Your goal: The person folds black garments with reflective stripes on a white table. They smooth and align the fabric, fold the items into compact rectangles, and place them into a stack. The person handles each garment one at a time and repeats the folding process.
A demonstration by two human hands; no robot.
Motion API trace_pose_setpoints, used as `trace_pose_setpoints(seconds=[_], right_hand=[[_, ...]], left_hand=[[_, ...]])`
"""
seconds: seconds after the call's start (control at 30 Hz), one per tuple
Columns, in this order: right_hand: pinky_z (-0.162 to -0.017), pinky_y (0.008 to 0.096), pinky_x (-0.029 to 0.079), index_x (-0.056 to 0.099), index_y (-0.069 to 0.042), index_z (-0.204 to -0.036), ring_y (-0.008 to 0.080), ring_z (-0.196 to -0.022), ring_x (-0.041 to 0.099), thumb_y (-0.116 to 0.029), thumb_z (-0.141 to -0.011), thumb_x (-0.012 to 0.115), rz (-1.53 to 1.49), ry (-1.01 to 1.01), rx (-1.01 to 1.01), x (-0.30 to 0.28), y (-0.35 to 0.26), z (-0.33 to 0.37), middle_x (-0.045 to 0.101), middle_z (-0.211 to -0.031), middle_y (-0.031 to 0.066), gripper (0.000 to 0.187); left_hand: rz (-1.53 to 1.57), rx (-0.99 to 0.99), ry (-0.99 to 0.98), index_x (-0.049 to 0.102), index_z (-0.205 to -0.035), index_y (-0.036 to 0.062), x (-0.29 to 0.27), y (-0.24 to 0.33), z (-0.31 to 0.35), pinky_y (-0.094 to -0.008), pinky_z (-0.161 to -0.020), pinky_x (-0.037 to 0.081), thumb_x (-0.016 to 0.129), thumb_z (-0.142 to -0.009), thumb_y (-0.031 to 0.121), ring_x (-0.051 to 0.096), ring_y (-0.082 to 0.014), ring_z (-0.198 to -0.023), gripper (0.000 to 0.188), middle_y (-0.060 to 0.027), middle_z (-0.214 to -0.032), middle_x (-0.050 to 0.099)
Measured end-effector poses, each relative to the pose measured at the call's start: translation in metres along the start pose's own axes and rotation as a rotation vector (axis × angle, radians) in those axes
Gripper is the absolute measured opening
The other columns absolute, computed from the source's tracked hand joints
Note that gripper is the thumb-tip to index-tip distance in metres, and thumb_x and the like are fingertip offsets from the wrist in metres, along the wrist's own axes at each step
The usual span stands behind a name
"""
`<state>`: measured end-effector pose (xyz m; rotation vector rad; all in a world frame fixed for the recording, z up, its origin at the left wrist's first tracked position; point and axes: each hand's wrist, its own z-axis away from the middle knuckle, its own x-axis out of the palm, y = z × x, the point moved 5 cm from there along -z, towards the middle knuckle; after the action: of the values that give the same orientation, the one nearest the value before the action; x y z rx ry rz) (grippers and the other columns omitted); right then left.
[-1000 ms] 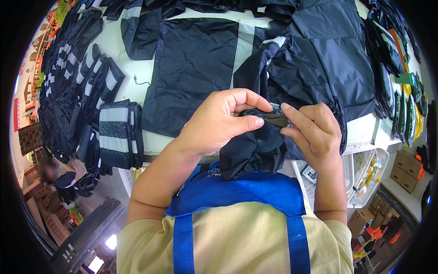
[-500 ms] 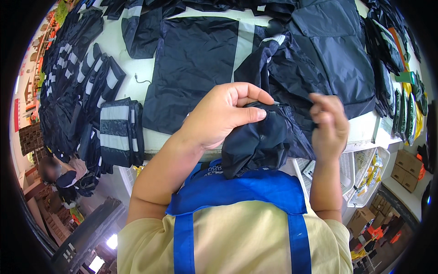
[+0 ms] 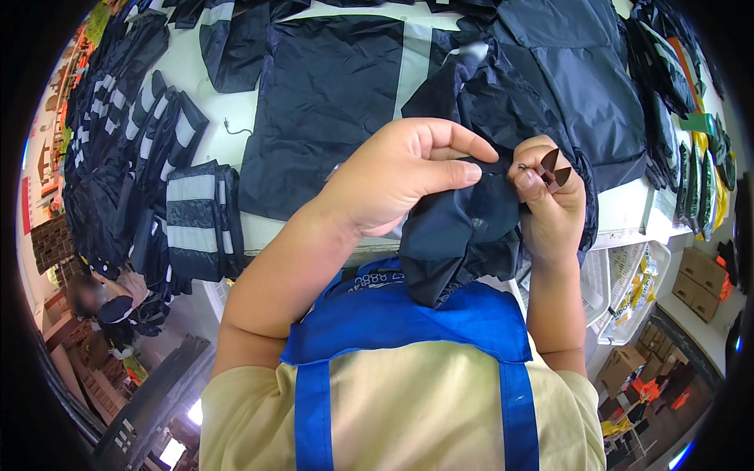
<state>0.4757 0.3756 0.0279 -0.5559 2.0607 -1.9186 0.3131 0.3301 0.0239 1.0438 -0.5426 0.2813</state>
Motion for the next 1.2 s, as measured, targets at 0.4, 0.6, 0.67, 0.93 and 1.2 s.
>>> trace_pose_setpoints(seconds=[0.4,0.6,0.67,0.93,1.2], right_hand=[[-0.066,0.0196,0.04,0.063,0.0,-0.094,0.0063,-0.075,0.051,-0.001,-0.082,0.064,0.226,0.063,0.146,-0.001,-0.012,-0.009,0.056,-0.081,0.0,0.012],[-0.069,0.0232,0.049,0.065,0.001,-0.095,0.0122,-0.074,0.061,-0.015,-0.077,0.075,0.614,-0.103,0.044,-0.028,-0.03,0.003,0.06,-0.078,0.0054,0.026],[-0.066,0.0238,0.05,0.066,0.001,-0.091,0.0137,-0.071,0.062,-0.013,-0.072,0.078,0.653,-0.131,0.026,-0.022,-0.04,0.0,0.06,-0.077,0.0074,0.026],[-0.066,0.0233,0.049,0.067,0.001,-0.092,0.0129,-0.073,0.06,-0.019,-0.067,0.083,0.571,-0.088,0.002,-0.019,-0.035,0.0,0.06,-0.078,0.0044,0.036],[-0.067,0.0313,0.053,0.067,-0.002,-0.09,0.0218,-0.083,0.064,0.004,-0.057,0.074,0.61,-0.486,-0.254,0.004,-0.045,0.018,0.063,-0.1,0.0108,0.034]], left_hand=[[-0.296,0.14,0.033,0.065,-0.095,0.0023,0.008,-0.009,-0.013,-0.0209,-0.079,0.047,0.069,-0.086,0.008,0.059,-0.0061,-0.085,0.011,-0.0001,-0.09,0.065],[-0.058,0.092,-0.019,0.061,-0.095,0.004,0.004,-0.008,-0.012,-0.0207,-0.082,0.044,0.066,-0.089,0.008,0.056,-0.0061,-0.088,0.009,0.0006,-0.091,0.061],[-0.045,0.097,-0.041,0.06,-0.095,0.0046,0.005,-0.009,-0.012,-0.0206,-0.082,0.044,0.065,-0.089,0.009,0.055,-0.0057,-0.087,0.009,0.0011,-0.091,0.061],[0.028,0.091,-0.069,0.059,-0.094,0.0068,0.008,-0.004,-0.01,-0.0218,-0.08,0.045,0.064,-0.09,0.01,0.055,-0.0058,-0.086,0.006,0.002,-0.091,0.06],[0.148,0.142,-0.067,0.058,-0.094,0.0086,-0.007,0.003,-0.011,-0.0232,-0.083,0.044,0.062,-0.092,0.015,0.057,-0.0086,-0.091,0.008,0.0004,-0.095,0.061]])
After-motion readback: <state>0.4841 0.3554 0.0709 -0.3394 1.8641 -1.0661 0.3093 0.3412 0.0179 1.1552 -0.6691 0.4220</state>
